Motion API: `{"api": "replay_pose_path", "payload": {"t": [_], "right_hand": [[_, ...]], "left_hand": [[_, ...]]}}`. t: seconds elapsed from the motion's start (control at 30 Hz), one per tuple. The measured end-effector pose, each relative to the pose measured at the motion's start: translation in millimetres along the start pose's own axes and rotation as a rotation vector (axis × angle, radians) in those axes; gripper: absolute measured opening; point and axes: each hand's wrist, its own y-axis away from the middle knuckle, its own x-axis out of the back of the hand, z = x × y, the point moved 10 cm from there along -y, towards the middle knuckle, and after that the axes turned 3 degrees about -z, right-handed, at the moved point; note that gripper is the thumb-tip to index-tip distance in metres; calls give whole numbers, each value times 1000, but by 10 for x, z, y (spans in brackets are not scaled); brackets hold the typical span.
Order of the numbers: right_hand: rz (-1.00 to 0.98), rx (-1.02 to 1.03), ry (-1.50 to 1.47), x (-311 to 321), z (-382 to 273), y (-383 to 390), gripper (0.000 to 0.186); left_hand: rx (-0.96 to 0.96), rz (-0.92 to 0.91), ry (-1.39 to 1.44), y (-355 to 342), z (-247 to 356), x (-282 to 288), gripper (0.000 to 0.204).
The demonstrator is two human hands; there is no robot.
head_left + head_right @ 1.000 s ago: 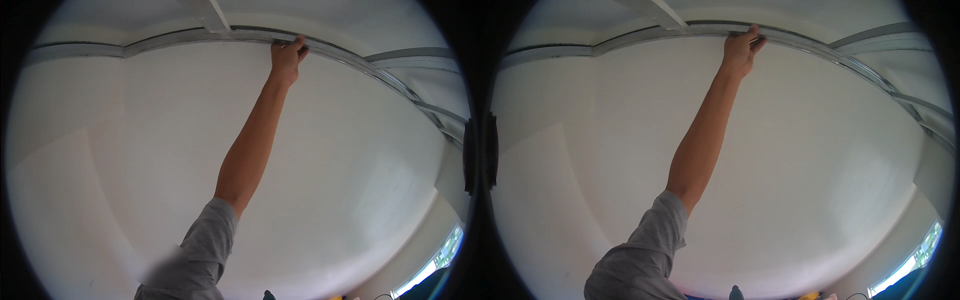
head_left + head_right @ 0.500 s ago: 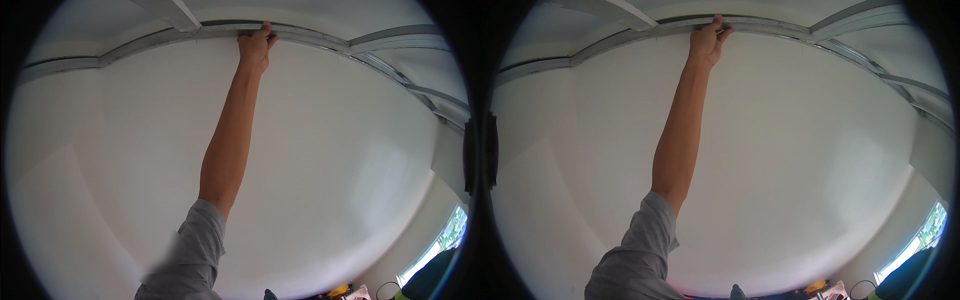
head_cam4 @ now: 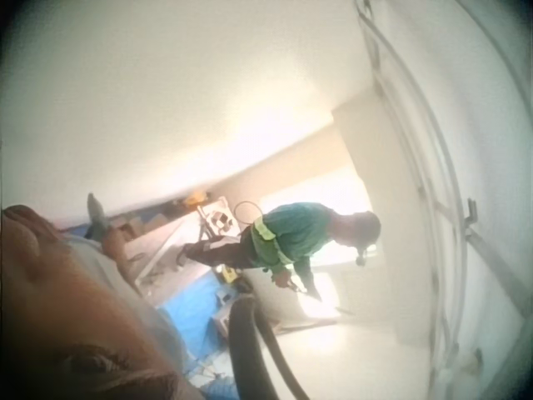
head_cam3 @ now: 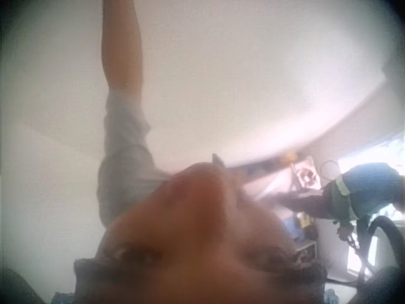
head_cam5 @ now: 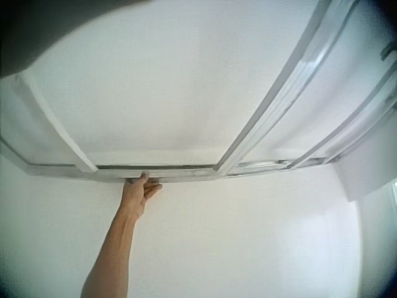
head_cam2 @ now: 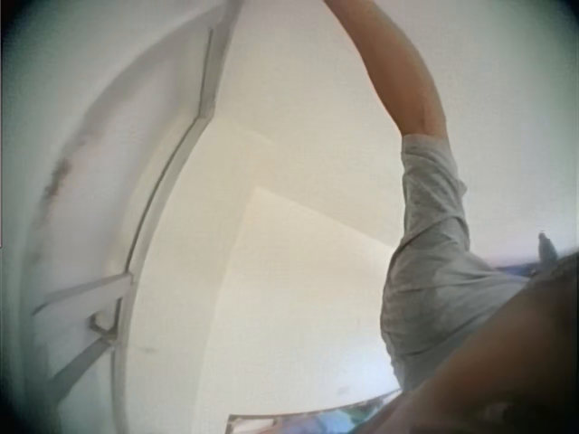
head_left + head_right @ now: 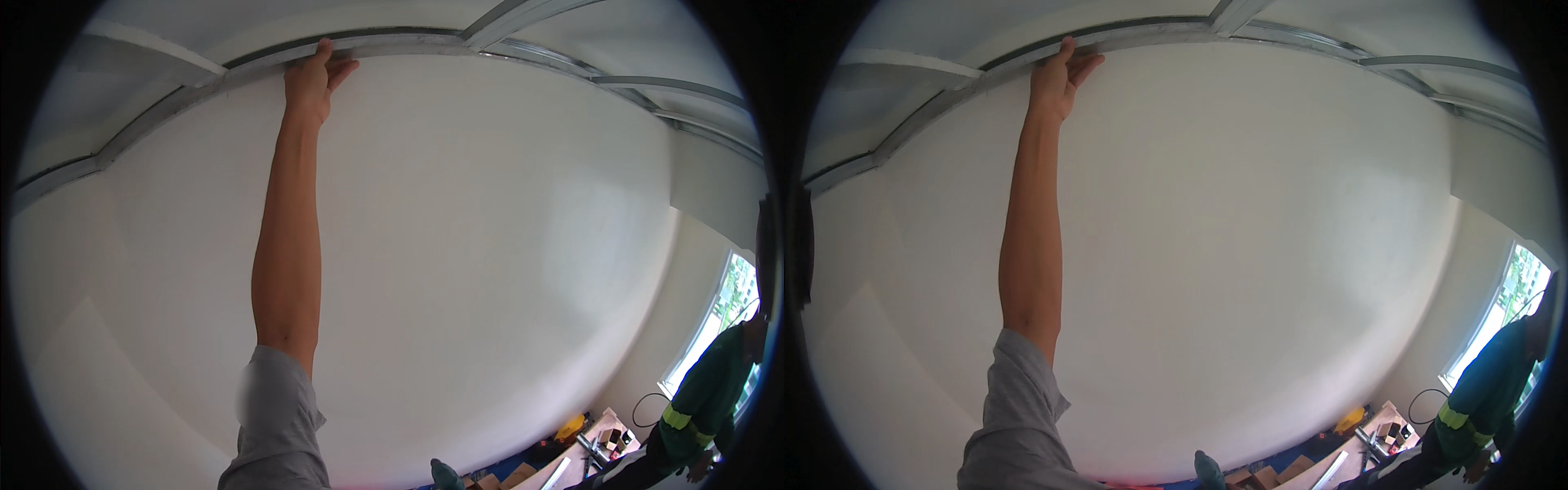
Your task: The person installs metal ceiling tracks by positioning them against the ceiling, drilling pilot holes, and securing them with screws. They use pliers to adjust the track and a drill to fasten it in place.
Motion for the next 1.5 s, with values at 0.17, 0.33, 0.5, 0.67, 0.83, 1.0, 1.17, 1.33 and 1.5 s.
{"api": "replay_pose_path", "payload": {"t": [0.17, 0.33, 0.5, 0.67, 0.83, 1.0, 1.17, 1.33, 1.5], "right_hand": [[-2, -24, -13, -22, 82, 9, 46], [12, -20, -30, -50, 264, 65, 47], [41, -29, -12, 399, 89, 280, 48], [411, 410, 63, 1550, -1627, 503, 22], [274, 673, -447, 2403, -3195, 685, 12], [284, 832, -688, 2936, -4104, 854, 16], [312, 840, -617, 3212, -4500, 885, 22], [482, 868, -452, 3479, -4927, 931, 25], [586, 988, -298, 3836, -5601, 920, 29]], "left_hand": [[-57, 14, 44, -47, -19, -7, 50], [-59, 34, 233, -65, -101, 49, 55], [-67, -35, 210, -137, -148, 39, 69], [-143, -54, 86, -206, -110, 106, 89], [-207, -92, 124, -221, -124, 118, 75], [-175, -61, -121, -225, -168, 155, 63], [-151, 43, -81, -230, -182, 225, 63], [-314, -2, -9, -210, -87, 97, 43], [-284, 37, 143, -303, -250, 136, 30]]}}
